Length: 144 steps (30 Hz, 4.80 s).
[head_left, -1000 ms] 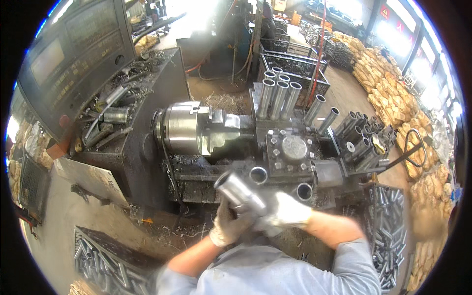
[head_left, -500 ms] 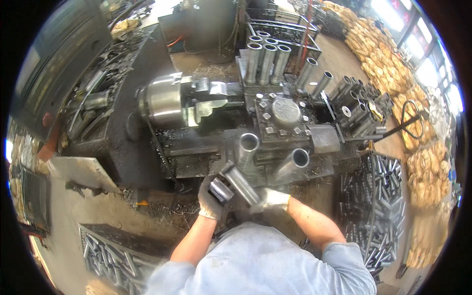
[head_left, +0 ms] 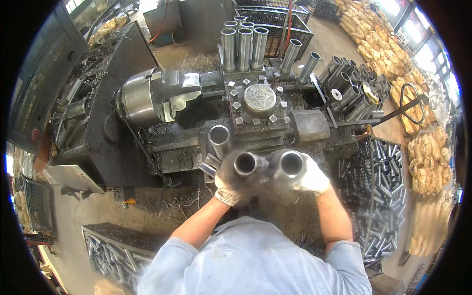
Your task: The person repeatedly picks up cylindrical metal tubes from a nearby bin, inserts them into a lathe chuck, and then removes them after a brief machine cycle. The person places the processed tubes into a collection bin. This cycle is repeated continuously throughout the clip.
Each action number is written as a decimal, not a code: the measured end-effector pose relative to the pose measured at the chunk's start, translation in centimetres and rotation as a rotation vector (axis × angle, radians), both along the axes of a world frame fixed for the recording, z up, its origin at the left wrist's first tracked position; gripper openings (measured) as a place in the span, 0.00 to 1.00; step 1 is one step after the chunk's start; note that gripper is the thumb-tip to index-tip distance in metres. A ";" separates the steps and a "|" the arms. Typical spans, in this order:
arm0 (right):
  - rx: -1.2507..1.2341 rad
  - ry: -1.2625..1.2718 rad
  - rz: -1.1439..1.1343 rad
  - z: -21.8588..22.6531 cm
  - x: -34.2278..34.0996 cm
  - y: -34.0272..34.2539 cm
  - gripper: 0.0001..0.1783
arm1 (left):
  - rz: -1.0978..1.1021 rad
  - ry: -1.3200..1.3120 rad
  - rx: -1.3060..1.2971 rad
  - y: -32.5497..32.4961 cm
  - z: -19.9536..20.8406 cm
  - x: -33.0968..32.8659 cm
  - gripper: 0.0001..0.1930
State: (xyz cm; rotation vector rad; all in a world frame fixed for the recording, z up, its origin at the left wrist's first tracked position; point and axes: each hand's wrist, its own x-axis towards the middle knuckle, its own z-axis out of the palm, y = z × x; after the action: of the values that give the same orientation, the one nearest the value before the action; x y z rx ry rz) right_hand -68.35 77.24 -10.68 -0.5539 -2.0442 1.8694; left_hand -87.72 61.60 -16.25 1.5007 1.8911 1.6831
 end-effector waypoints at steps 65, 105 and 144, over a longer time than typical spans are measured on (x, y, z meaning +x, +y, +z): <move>0.970 -0.915 0.627 3.1 -35.8 18.7 0.33 | 1.020 -1.502 0.559 -33.8 -14.8 -20.6 0.25; 0.088 -0.095 -0.304 -3.0 3.6 1.0 0.40 | 0.560 -0.332 -0.869 -20.3 -7.0 4.0 0.18; 0.432 0.613 2.612 -5.1 26.0 -90.2 0.31 | 4.202 -0.517 1.538 -29.5 -20.8 80.0 0.29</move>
State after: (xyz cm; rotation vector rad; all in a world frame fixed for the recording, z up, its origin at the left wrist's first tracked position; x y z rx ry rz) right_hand -42.34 -12.93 -15.77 3.4331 -1.7145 0.9347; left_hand -7.70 32.08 -37.08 1.9091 0.4608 0.1696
